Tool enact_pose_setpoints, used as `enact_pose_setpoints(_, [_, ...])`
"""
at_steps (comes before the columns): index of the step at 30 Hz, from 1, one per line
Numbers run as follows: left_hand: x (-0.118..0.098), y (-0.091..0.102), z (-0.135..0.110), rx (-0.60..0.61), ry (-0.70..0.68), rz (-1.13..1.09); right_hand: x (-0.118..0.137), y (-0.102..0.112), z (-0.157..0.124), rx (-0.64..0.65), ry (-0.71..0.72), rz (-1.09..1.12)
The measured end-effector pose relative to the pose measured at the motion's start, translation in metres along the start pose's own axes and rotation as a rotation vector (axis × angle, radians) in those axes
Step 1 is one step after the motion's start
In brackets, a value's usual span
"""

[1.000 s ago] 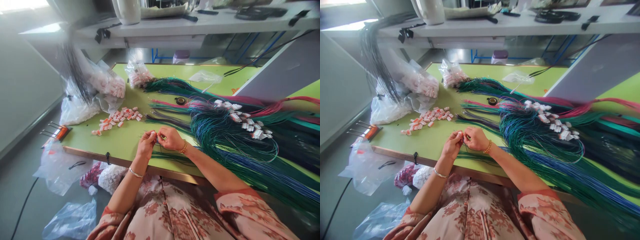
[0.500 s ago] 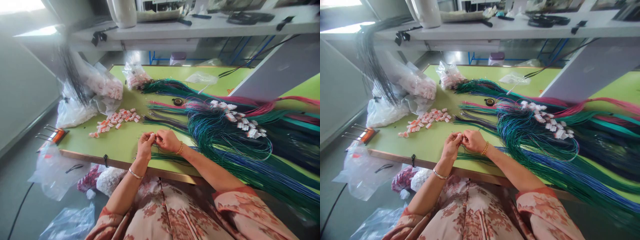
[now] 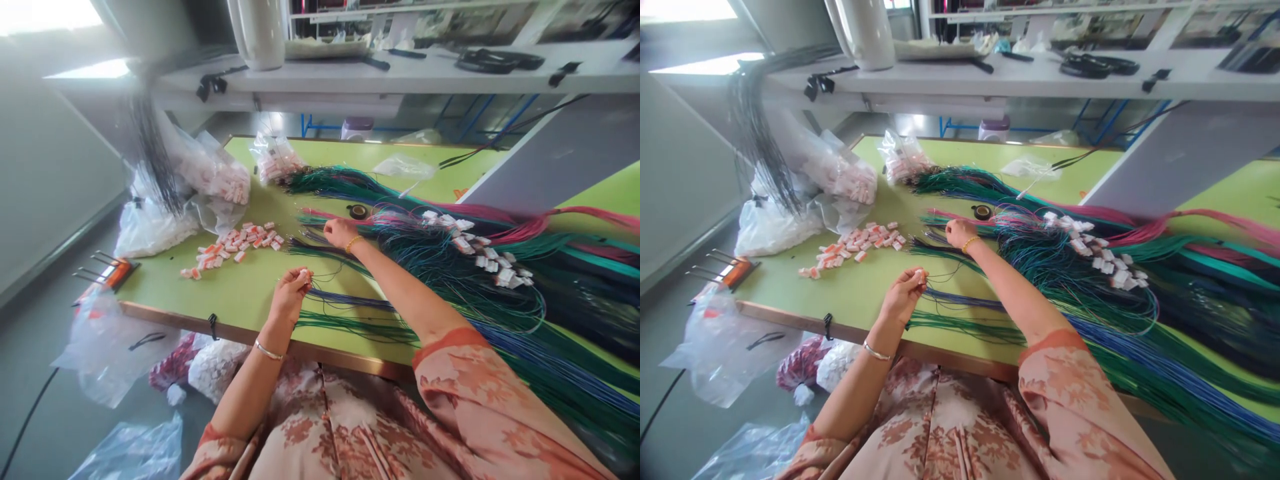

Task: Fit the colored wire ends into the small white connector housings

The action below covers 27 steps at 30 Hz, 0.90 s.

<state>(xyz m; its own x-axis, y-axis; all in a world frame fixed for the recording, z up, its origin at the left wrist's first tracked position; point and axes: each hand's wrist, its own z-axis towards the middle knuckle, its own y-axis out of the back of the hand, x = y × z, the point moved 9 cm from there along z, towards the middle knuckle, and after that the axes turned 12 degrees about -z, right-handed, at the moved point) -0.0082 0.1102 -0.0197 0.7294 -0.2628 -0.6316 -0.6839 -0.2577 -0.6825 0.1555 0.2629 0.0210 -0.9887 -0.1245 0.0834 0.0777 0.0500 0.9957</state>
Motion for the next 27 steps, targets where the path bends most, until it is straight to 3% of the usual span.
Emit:
enact_pose_setpoints(5, [0.002, 0.004, 0.001, -0.01, 0.003, -0.002, 0.014, -0.016, 0.008, 0.079, 0.055, -0.137])
enact_pose_setpoints(18, [0.007, 0.006, 0.005, 0.02, 0.028, -0.036, 0.012, -0.017, 0.002, 0.109, 0.133, -0.138])
enact_pose_setpoints(27, [0.008, 0.007, 0.006, 0.007, 0.043, -0.047, 0.006, -0.01, -0.003, 0.036, 0.172, 0.057])
